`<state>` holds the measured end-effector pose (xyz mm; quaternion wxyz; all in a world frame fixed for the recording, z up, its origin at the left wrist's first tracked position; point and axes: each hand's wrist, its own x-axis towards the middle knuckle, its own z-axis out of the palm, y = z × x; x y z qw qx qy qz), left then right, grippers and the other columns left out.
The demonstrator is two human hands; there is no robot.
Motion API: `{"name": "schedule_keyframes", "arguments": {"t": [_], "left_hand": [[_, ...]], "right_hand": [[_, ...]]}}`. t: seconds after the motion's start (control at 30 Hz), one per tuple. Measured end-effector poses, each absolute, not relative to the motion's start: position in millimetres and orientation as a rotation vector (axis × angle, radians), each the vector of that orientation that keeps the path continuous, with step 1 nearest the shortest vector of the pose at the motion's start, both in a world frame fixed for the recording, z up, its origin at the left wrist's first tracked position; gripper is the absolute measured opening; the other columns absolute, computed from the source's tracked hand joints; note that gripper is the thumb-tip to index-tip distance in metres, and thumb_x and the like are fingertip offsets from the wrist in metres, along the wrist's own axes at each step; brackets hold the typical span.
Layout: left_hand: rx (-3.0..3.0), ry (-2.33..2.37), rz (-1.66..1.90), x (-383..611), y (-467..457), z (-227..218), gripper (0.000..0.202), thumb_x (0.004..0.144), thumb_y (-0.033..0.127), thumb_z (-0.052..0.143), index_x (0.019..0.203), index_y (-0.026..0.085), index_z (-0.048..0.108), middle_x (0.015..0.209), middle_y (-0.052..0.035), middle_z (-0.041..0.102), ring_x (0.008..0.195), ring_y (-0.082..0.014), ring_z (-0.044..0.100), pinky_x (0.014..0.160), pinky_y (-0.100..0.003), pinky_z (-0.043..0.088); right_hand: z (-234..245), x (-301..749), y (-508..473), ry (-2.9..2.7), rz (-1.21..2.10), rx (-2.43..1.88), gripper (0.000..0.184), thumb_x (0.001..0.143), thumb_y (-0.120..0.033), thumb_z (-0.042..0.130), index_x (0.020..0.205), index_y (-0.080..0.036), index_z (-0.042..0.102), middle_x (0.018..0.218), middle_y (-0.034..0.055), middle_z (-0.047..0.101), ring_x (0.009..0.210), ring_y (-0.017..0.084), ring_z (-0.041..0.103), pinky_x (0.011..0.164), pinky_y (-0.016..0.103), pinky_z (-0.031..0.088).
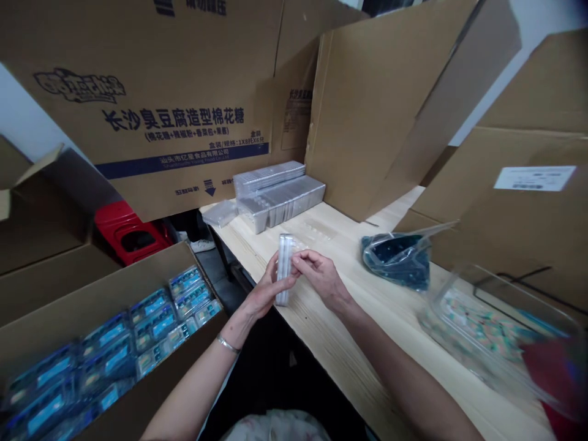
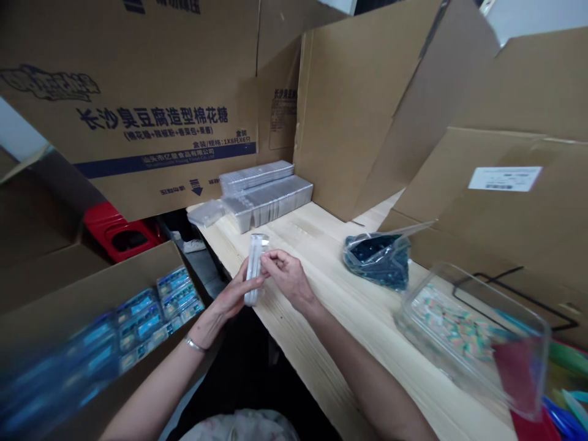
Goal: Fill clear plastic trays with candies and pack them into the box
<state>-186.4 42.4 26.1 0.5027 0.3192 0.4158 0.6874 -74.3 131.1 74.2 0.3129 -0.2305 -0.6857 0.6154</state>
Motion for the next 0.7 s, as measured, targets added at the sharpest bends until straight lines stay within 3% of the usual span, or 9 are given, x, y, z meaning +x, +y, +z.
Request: {"name": "schedule_keyframes", "arguments": {"t": [0.33,0.53,0.7], "left_hand": [[0.763,0.974,1.681,-180.4,41.8,23.0,0.075,0.069,0.023,0.075,0.136,0.025,0.042,0.129,-0.0074,0.056,0.124,-0.0249,0.048,0.108,-0.037,0.028],[0.669,0.902,1.711,-178.0,39.8,20.5,0.049,0.076,0.028,0.067,0.123,0.02,0.055,0.119,-0.0074,0.063,0.118,-0.025,0.052,0.104,-0.037,0.033],[0.449,0.937,1.724,-201.3,21.6,6.0,0.034,0.081,0.033,0.06,0.112,0.019,0.061,0.103,-0.0058,0.068,0.097,-0.022,0.062,0.095,-0.038,0.042]], "right_hand": [[64.0,-74.2,134.9,-1.699,1.71,-0.574,0.021,0.075,-0.036,0.064,0.073,-0.015,0.062,0.065,0.0001,0.062,0.062,0.012,0.059,0.065,0.027,0.049],[67.0,-73.9,134.2,-1.614,1.752,-0.536,0.016,0.075,-0.031,0.062,0.07,-0.016,0.059,0.063,-0.0015,0.059,0.059,0.011,0.054,0.063,0.026,0.047],[69.3,-68.5,145.7,-1.61,1.801,-0.549,0.017,0.073,-0.03,0.064,0.068,-0.014,0.059,0.061,-0.001,0.058,0.057,0.01,0.053,0.059,0.025,0.045]]}}
